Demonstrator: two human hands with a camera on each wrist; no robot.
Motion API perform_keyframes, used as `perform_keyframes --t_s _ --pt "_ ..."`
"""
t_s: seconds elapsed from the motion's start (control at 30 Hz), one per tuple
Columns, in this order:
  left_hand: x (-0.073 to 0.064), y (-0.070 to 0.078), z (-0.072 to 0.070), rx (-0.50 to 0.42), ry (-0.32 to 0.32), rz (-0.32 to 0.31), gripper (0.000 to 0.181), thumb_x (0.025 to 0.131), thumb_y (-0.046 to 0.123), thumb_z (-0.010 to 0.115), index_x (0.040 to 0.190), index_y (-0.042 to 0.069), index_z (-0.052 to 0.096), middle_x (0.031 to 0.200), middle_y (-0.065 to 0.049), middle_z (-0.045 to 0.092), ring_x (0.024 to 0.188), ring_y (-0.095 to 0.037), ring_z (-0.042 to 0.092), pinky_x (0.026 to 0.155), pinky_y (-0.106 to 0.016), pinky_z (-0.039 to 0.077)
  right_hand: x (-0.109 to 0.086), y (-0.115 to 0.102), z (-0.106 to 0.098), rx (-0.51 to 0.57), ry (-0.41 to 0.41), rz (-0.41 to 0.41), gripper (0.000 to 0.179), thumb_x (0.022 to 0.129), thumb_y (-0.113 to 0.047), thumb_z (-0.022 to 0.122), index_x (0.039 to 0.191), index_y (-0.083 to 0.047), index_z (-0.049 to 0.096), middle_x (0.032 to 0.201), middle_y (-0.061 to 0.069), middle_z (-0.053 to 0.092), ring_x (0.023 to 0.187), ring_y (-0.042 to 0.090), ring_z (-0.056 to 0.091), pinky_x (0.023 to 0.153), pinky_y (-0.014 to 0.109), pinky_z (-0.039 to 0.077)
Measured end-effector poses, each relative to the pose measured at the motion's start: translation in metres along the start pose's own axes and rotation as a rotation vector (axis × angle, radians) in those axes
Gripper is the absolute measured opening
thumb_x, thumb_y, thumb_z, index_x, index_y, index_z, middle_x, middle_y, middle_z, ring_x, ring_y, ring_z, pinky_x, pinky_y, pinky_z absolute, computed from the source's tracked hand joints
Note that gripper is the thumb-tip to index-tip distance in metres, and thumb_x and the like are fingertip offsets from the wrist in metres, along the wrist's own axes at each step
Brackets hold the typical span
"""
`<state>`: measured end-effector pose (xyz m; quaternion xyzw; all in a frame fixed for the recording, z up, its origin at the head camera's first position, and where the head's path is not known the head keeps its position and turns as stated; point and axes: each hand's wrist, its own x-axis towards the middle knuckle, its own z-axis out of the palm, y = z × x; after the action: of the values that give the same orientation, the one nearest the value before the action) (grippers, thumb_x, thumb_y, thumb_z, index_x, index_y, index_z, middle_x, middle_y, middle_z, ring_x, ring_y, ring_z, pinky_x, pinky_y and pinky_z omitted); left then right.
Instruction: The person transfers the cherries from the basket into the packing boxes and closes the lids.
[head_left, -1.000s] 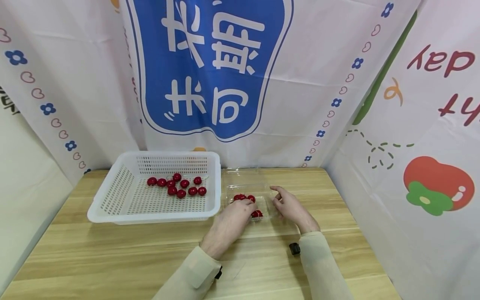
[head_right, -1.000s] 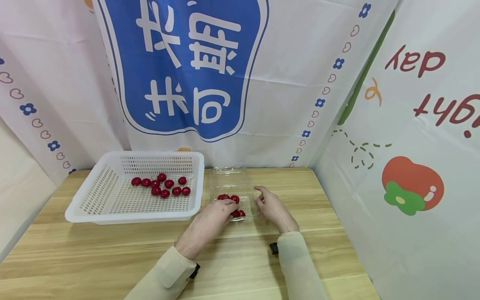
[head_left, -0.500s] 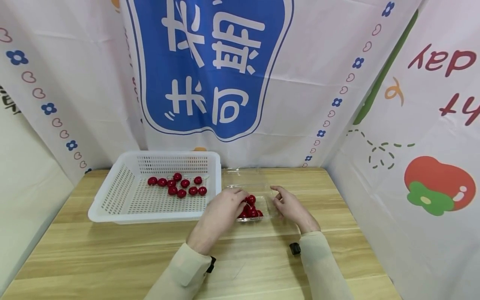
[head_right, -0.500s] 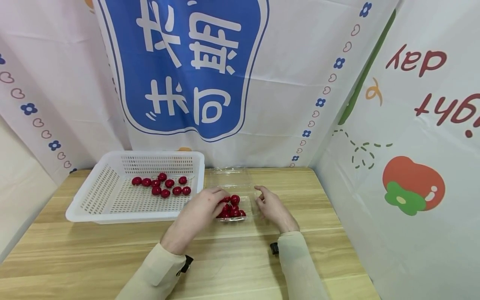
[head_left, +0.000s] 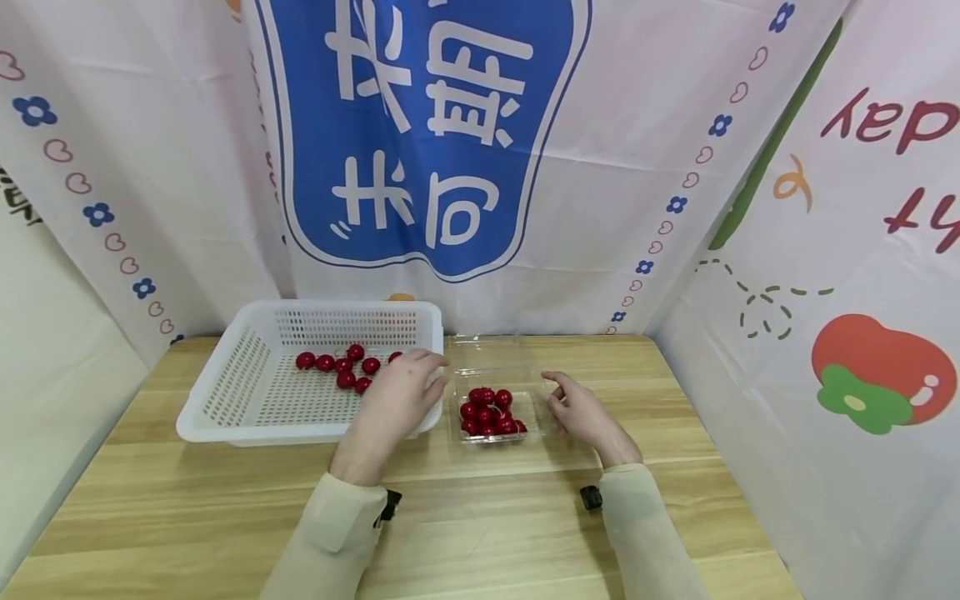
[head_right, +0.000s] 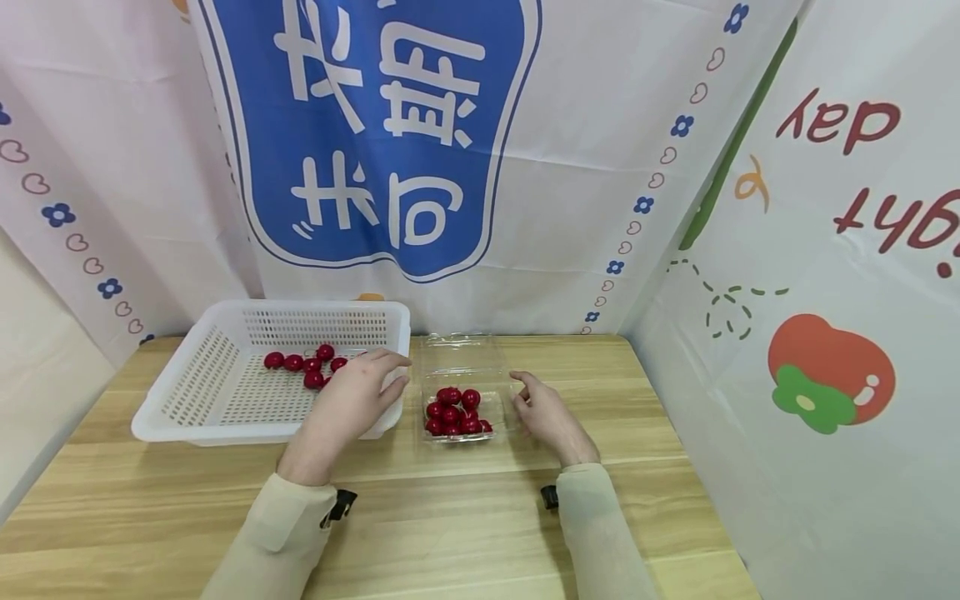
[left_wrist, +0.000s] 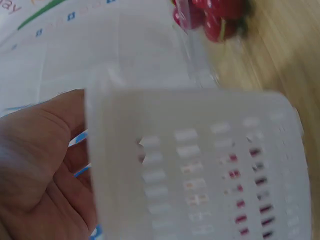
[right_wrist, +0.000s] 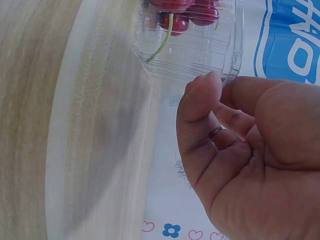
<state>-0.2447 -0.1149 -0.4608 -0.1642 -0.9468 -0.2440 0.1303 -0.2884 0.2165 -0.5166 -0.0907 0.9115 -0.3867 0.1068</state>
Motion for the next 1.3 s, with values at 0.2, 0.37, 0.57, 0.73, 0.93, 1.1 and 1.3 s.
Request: perform_keyframes --t_s 0.2,0.37,0.57,0.73,0.93,1.1,1.3 --pt "-0.002 -0.033 -0.006 0.031 -0.068 -0.097 0.031 0.112 0.017 0.080 0.140 0.004 0.081 0.145 -0.022 0.081 0.135 -0.045 0.079 0.117 -0.063 0.066 0.002 0.001 0.001 0.006 0.004 -0.005 0.055 0.122 -0.007 0.058 0.176 -0.003 0.047 0.116 0.023 0.073 0.066 0.027 0.069 0.064 0.045 0.068" --pt "0.000 -0.053 -0.010 0.052 -0.169 -0.136 0.038 0.112 0.022 0.080 0.145 0.003 0.078 0.147 -0.022 0.080 0.138 -0.046 0.077 0.120 -0.065 0.063 0.002 0.002 0.001 -0.002 0.011 -0.003 0.056 0.122 -0.007 0.059 0.177 -0.004 0.047 0.113 0.022 0.074 0.065 0.027 0.069 0.064 0.045 0.068" --pt "0.006 -0.067 -0.011 0.075 -0.283 -0.182 0.041 0.113 0.024 0.079 0.148 0.002 0.077 0.148 -0.021 0.080 0.142 -0.044 0.075 0.124 -0.065 0.061 0.001 0.002 0.001 0.002 0.008 -0.001 0.056 0.122 -0.007 0.058 0.177 -0.004 0.047 0.114 0.022 0.073 0.066 0.029 0.070 0.065 0.047 0.068" --pt "0.011 -0.073 -0.009 0.100 -0.365 -0.194 0.042 0.112 0.023 0.081 0.148 0.002 0.077 0.144 -0.019 0.082 0.134 -0.039 0.078 0.120 -0.062 0.064 0.001 0.002 0.000 0.003 0.008 0.000 0.056 0.122 -0.007 0.058 0.177 -0.004 0.047 0.115 0.023 0.073 0.067 0.029 0.070 0.065 0.045 0.067" --pt "0.014 -0.078 -0.008 0.088 -0.420 -0.211 0.031 0.109 0.018 0.082 0.136 0.003 0.081 0.131 -0.016 0.084 0.117 -0.032 0.077 0.108 -0.057 0.067 0.000 0.001 0.001 0.006 0.005 0.000 0.056 0.122 -0.007 0.058 0.177 -0.004 0.046 0.116 0.023 0.074 0.067 0.028 0.069 0.066 0.046 0.068" --pt "0.014 -0.080 -0.007 0.078 -0.447 -0.232 0.032 0.102 0.006 0.085 0.134 0.006 0.083 0.138 -0.017 0.083 0.119 -0.031 0.076 0.110 -0.057 0.067 -0.001 0.000 0.000 0.010 0.006 0.002 0.057 0.122 -0.006 0.057 0.177 -0.004 0.046 0.116 0.024 0.073 0.067 0.028 0.069 0.066 0.046 0.068" --pt "0.012 -0.082 -0.004 0.062 -0.471 -0.237 0.033 0.098 -0.004 0.083 0.128 0.010 0.086 0.123 -0.012 0.083 0.107 -0.026 0.072 0.096 -0.047 0.067 -0.001 0.000 0.001 0.006 0.004 0.005 0.057 0.122 -0.007 0.057 0.178 -0.004 0.045 0.116 0.024 0.073 0.067 0.028 0.069 0.065 0.046 0.067"
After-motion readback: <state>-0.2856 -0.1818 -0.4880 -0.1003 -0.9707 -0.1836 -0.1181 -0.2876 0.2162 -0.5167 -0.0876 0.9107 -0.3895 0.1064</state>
